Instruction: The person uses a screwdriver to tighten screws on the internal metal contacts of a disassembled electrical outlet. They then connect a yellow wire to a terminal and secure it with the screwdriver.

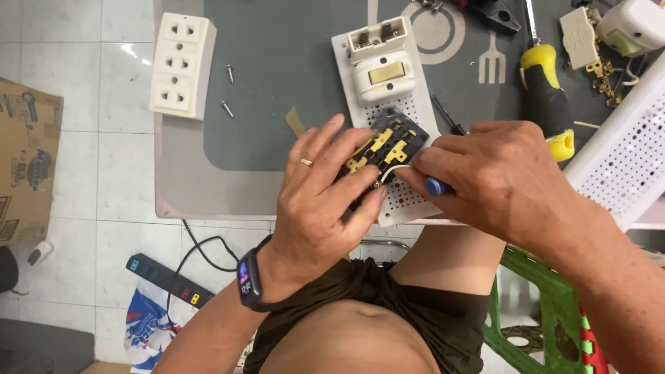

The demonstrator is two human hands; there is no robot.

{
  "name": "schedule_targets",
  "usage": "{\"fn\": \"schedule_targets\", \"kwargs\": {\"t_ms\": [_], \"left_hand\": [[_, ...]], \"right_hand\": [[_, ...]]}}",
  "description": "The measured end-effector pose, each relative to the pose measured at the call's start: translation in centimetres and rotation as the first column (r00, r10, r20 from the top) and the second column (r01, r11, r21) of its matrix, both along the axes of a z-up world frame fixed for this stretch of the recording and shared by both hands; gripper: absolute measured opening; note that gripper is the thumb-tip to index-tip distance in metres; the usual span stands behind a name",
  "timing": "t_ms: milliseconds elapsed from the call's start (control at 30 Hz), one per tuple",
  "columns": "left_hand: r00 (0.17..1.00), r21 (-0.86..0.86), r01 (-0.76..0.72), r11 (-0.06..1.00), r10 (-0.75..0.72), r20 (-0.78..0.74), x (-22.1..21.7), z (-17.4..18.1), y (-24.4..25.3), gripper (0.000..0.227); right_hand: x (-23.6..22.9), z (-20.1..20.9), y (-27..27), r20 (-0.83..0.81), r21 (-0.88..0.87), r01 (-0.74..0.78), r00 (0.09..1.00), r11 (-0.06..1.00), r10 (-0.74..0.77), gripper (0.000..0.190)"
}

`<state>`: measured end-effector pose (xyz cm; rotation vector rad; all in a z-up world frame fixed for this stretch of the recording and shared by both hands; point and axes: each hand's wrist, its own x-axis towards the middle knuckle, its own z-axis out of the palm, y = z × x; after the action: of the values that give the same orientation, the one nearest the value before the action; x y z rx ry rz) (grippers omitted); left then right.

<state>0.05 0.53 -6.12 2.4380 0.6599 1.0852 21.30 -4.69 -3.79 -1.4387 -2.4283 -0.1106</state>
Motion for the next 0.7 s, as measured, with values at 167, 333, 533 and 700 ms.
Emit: {"fn": "schedule_targets", "kwargs": {"t_ms": [167, 333, 533, 700], "left_hand": [[0.990, 0.070, -0.141, 0.988, 0.142, -0.010, 0.5, -0.2, -1.1, 0.012], [0.981, -0.095, -0.184, 0.978, 0.188, 0.038, 1.2, -1.3, -1.2, 0.018], [0.972, -0.223, -0.131, 0.966, 0.169, 0.163, 1.0, -1.7, -1.5, 0.026], [0.980, -0.136, -0.155, 0.979, 0.170, 0.104, 0.9, -1.3, -1.4, 0.017]], "right_hand": [[0.0, 0.0, -0.4, 0.010, -0.018, 0.040, 0.999, 0.999, -0.040, 0.040], [0.1, 0.6, -0.6, 0.003, -0.082, 0.059, 0.998, 0.995, -0.059, 0.033], [-0.6, 0.2, -1.2, -0.017, -0.113, 0.074, 0.997, 0.991, -0.077, 0.028], [-1.4, -0.4, -1.8, -0.034, 0.009, 0.108, 0.994, 0.994, -0.107, 0.033]]}}
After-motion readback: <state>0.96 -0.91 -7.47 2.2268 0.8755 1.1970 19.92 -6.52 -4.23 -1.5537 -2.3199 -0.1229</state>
